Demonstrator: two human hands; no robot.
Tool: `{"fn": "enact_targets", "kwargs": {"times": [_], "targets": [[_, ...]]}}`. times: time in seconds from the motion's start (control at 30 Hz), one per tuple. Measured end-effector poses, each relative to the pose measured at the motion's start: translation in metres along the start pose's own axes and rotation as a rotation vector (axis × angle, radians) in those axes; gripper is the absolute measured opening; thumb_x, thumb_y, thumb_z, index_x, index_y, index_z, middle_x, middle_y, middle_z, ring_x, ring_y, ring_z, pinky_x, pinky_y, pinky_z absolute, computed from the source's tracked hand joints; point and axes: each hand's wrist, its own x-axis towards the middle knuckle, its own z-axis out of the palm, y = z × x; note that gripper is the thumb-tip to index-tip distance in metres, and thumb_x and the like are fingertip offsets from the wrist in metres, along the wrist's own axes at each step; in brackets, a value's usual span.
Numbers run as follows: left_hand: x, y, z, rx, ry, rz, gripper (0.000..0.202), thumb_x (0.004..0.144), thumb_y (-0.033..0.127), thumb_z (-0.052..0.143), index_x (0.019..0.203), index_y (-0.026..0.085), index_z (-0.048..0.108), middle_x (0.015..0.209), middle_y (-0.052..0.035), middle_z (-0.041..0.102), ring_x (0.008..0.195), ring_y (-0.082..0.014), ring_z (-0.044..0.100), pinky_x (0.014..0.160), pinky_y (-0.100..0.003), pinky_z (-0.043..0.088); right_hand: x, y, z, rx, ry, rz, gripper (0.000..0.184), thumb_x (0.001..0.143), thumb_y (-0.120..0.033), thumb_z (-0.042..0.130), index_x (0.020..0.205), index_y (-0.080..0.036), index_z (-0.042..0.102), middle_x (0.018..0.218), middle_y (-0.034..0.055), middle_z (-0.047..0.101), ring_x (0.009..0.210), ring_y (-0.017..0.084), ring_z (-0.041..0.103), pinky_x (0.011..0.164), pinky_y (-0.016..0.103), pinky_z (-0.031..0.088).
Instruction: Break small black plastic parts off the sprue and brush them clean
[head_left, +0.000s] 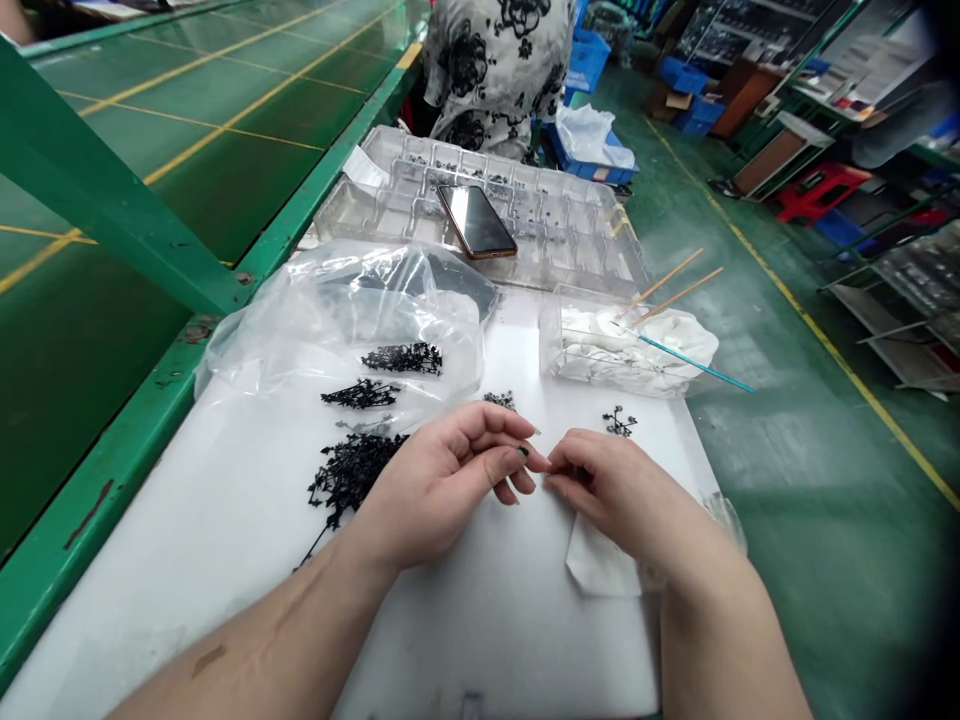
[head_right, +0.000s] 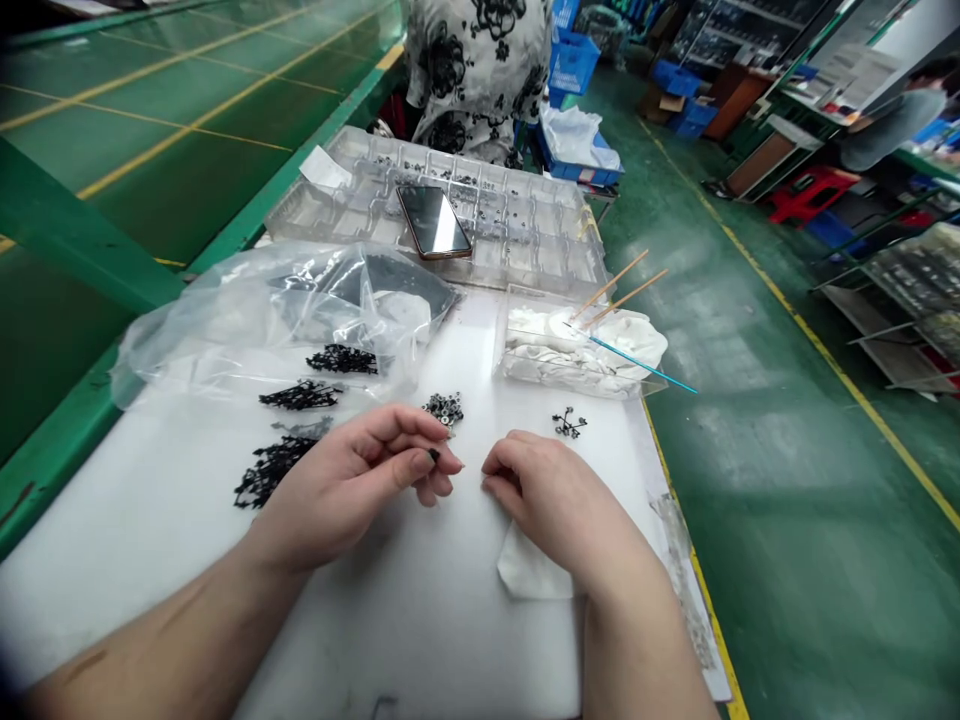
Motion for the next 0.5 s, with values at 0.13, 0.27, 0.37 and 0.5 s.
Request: {"fn": "enact_targets", "kwargs": {"times": [0.13,0.27,0.37,0.5], "targets": [[0.000,0.000,-0.002,-0.006,-0.030,-0.017,0.008,0.103,0.025,0.068,0.100,0.018,0.072,0.091,-0.0032,0.078,0.071,-0.0120,0.065,0.066,-0.024,0.054,-0.003,-0.002,-0.002,0.056,0.111,-0.036,0.007,0.094,-0.018,0.069,0.093,-0.024,0.072,0.084,-0.0010,0.070,0.072,0.014,0.061,0.063,0.029,0.044],[-0.001,-0.001,-0.003,0.030,-0.044,-0.049,0.012,0.102,0.031,0.069,0.102,0.020,0.075,0.083,0.0001,0.071,0.067,-0.0105,0.057,0.065,-0.024,0.047,-0.007,-0.017,-0.001,0.285,0.477,-0.251,0.016,0.094,-0.019,0.073,0.109,-0.026,0.071,0.088,0.0006,0.068,0.077,0.015,0.063,0.063,0.029,0.049],[-0.001,-0.002,-0.002,0.049,-0.073,-0.053,0.015,0.102,0.033,0.070,0.097,0.019,0.074,0.073,0.0026,0.061,0.066,-0.0109,0.051,0.062,-0.024,0.040,-0.005,-0.029,0.002,0.359,0.553,-0.437,0.027,0.094,-0.013,0.072,0.117,-0.028,0.073,0.095,0.0025,0.068,0.083,0.015,0.066,0.070,0.030,0.055],[-0.001,-0.003,-0.002,0.122,-0.070,-0.083,0.023,0.100,0.036,0.070,0.088,0.017,0.073,0.069,0.0022,0.059,0.063,-0.0109,0.049,0.059,-0.024,0.038,0.000,-0.036,0.005,0.311,0.543,-0.494,0.025,0.096,-0.011,0.070,0.115,-0.026,0.076,0.094,0.0033,0.066,0.083,0.014,0.068,0.070,0.027,0.058]]}}
